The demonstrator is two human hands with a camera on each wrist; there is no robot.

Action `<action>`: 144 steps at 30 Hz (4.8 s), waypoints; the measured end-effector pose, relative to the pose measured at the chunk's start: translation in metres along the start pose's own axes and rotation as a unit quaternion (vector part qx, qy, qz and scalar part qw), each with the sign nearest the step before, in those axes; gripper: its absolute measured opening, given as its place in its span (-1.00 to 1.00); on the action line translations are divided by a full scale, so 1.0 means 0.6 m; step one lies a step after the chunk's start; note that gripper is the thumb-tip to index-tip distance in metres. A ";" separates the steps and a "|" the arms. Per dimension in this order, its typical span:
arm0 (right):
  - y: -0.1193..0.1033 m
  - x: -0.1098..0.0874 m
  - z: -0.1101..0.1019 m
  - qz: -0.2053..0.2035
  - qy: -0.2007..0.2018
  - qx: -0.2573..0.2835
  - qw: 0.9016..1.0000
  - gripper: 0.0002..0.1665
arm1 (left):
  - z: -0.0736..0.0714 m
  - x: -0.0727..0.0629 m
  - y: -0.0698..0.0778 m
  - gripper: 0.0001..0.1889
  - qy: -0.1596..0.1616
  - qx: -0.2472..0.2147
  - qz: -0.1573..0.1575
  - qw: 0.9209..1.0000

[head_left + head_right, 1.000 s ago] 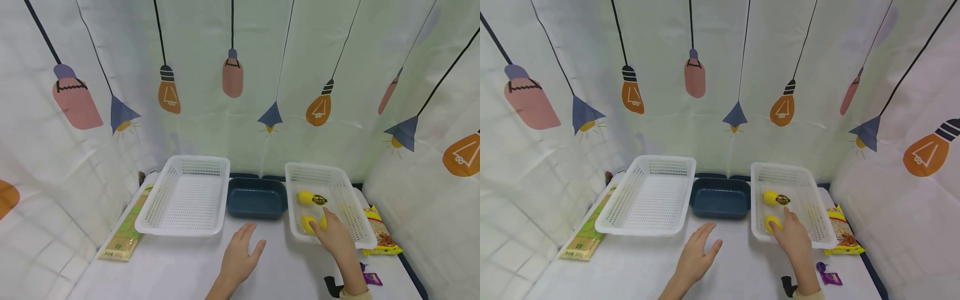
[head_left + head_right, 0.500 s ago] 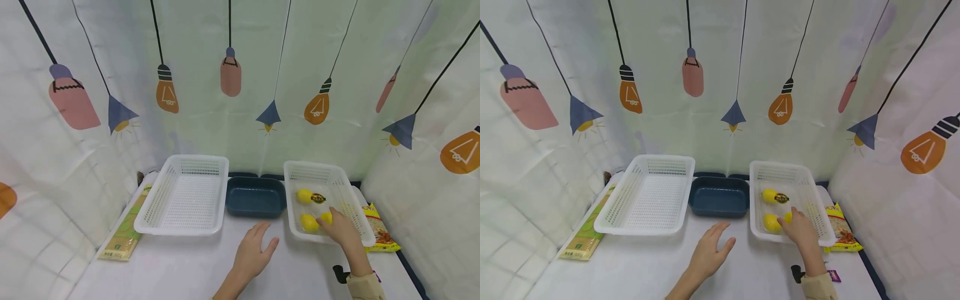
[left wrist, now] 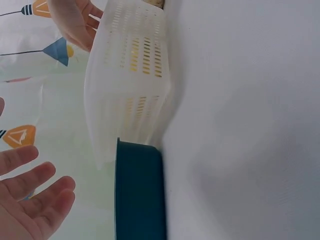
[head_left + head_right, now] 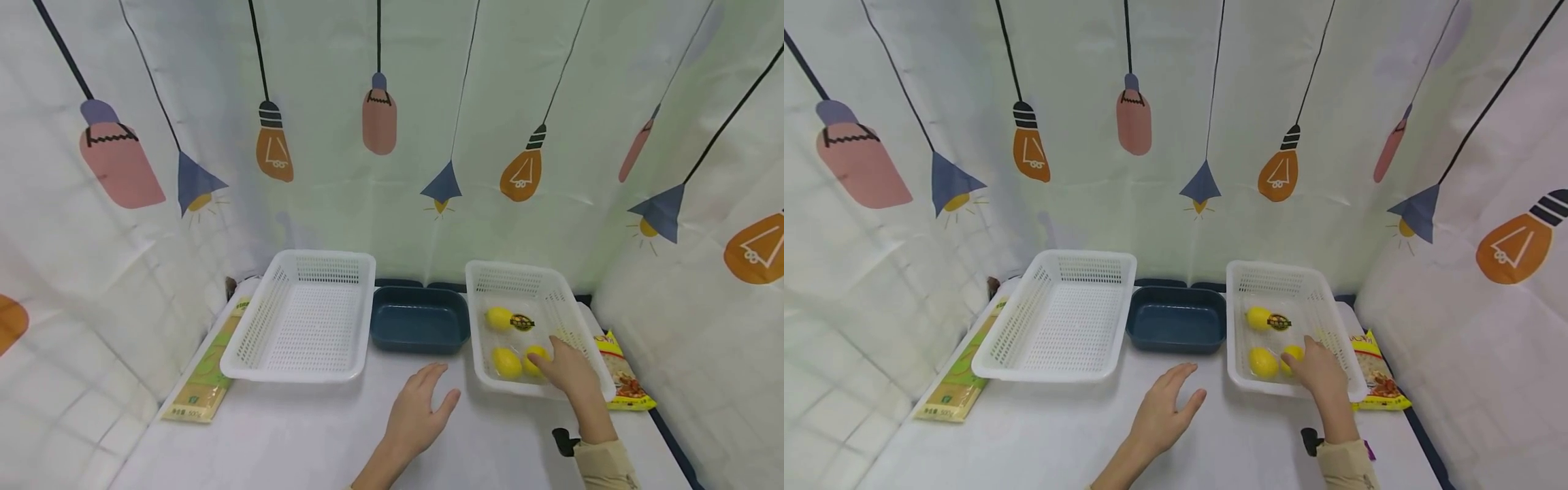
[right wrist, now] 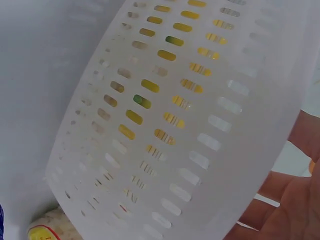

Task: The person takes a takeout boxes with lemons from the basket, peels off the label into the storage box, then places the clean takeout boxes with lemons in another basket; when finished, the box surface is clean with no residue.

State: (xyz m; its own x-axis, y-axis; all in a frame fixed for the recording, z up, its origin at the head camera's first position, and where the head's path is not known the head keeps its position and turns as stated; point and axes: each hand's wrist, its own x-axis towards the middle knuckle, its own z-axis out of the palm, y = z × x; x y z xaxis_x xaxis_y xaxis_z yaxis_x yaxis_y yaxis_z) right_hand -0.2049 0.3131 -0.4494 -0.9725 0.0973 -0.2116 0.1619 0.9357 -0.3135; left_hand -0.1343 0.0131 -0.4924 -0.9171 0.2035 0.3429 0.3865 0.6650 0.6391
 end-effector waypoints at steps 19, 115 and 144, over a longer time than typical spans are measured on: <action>-0.001 0.029 -0.016 0.021 -0.033 -0.013 0.999 -0.09 | 0.026 0.034 0.028 -0.48 -0.019 -0.036 0.049 0.998; 0.054 0.061 -0.013 0.073 -0.105 0.132 0.983 0.53 | 0.140 0.194 0.105 -0.14 -0.163 -0.532 -0.286 0.780; 0.046 0.005 -0.059 -0.023 -0.019 0.092 0.995 0.38 | 0.096 0.175 0.097 -0.12 -0.202 -0.514 -0.202 0.809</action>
State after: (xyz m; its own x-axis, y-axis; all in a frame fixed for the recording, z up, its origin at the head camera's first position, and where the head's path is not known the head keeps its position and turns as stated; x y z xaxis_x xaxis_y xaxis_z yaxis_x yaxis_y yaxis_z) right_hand -0.2093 0.3510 -0.4257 -0.9730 0.0394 -0.2272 0.1488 0.8601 -0.4879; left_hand -0.2138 0.1148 -0.4590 -0.8662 0.4744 -0.1571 -0.2661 -0.1717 0.9485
